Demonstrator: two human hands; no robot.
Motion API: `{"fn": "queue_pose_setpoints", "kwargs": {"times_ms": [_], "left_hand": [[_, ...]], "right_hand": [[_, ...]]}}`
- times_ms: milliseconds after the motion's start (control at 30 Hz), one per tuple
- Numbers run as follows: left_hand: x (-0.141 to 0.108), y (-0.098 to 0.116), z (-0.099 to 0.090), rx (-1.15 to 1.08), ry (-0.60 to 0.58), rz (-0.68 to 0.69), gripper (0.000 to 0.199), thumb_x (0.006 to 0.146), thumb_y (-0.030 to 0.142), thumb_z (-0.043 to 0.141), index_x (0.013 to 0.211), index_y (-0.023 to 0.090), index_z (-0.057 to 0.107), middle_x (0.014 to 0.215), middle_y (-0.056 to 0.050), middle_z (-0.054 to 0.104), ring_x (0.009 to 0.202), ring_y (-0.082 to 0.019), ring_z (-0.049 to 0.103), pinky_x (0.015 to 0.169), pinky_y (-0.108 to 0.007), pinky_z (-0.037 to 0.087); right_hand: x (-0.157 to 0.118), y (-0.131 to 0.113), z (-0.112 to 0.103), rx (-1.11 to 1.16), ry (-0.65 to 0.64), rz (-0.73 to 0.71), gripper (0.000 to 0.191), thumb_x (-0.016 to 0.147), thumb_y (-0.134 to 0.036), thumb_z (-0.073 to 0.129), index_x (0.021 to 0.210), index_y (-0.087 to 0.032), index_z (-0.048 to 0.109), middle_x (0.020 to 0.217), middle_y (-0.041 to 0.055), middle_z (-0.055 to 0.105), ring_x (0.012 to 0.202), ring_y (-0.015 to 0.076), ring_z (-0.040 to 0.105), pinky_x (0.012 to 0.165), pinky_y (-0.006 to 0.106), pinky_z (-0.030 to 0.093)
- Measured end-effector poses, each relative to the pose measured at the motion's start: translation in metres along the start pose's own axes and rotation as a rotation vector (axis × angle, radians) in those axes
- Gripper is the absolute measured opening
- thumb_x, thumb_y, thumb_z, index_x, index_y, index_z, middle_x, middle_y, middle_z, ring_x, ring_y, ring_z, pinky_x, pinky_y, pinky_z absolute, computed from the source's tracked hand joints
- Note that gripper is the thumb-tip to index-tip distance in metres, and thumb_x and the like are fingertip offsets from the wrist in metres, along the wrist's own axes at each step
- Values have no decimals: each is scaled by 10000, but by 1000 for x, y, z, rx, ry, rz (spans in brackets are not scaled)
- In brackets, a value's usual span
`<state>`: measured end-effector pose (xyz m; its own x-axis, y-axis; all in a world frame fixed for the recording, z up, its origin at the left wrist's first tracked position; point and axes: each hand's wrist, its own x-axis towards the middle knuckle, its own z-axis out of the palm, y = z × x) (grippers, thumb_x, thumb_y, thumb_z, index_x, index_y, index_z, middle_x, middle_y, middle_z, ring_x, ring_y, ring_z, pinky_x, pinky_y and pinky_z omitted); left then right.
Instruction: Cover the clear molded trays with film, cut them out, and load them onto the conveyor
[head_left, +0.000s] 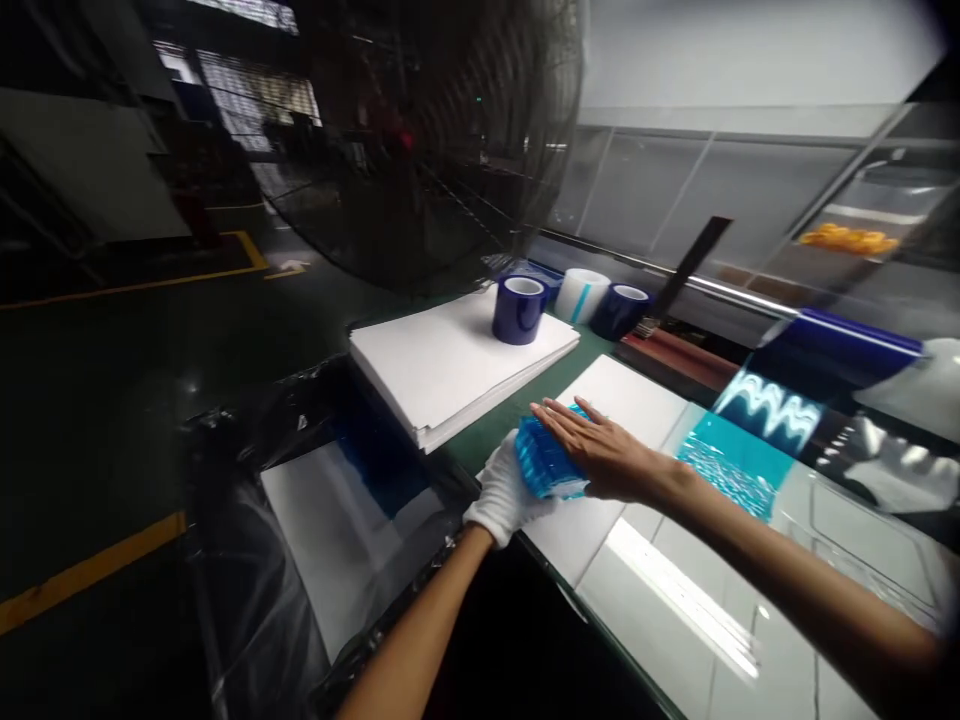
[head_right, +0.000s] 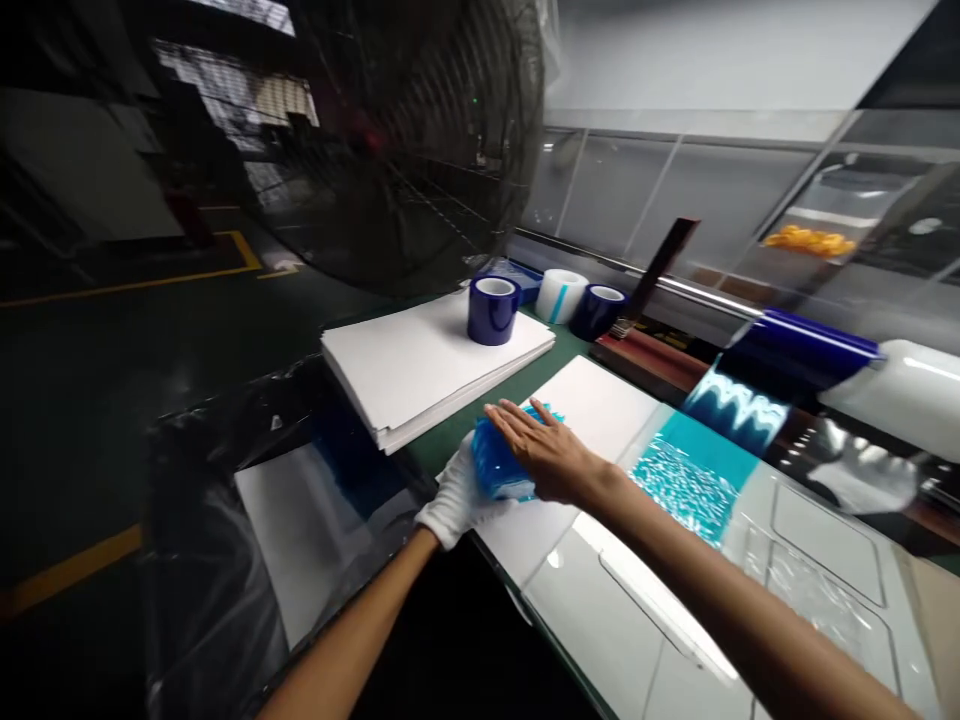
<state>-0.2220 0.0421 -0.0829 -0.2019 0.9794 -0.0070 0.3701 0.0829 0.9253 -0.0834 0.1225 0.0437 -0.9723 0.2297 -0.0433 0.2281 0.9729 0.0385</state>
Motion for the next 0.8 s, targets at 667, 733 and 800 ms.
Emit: {"fn": "queue_pose_setpoints", "kwargs": {"times_ms": [667, 733, 800], "left_hand": [[-212, -40, -166, 698, 756, -440, 1142, 504, 533, 739, 1443, 133, 227, 1527, -227, 216, 1422, -445, 59, 1127, -609, 37], [-237, -75, -183, 685, 872, -657, 1159, 586, 537, 694, 1453, 38, 110, 1505, -315, 173, 1404, -479, 85, 1081, -661, 110], [-251, -104, -188, 607, 925, -871, 1041, 709, 516, 613, 1442, -9, 92, 1455, -351, 257, 1372, -471, 218, 1036, -657, 240]], "right_hand": [[102, -163, 16, 93, 198, -410, 869, 621, -102, 570, 1422, -41, 238, 1436, 204, 385, 1348, 303, 323, 1171, 406, 174], [139, -182, 40, 80, 139, -442, 894, 619, -123, 632, 1419, -26, 245, 1426, 216, 392, 1337, 306, 334, 1159, 393, 204], [172, -194, 71, 54, 80, -462, 916, 618, -126, 697, 1418, -31, 262, 1412, 216, 411, 1318, 298, 362, 1142, 392, 244]]}}
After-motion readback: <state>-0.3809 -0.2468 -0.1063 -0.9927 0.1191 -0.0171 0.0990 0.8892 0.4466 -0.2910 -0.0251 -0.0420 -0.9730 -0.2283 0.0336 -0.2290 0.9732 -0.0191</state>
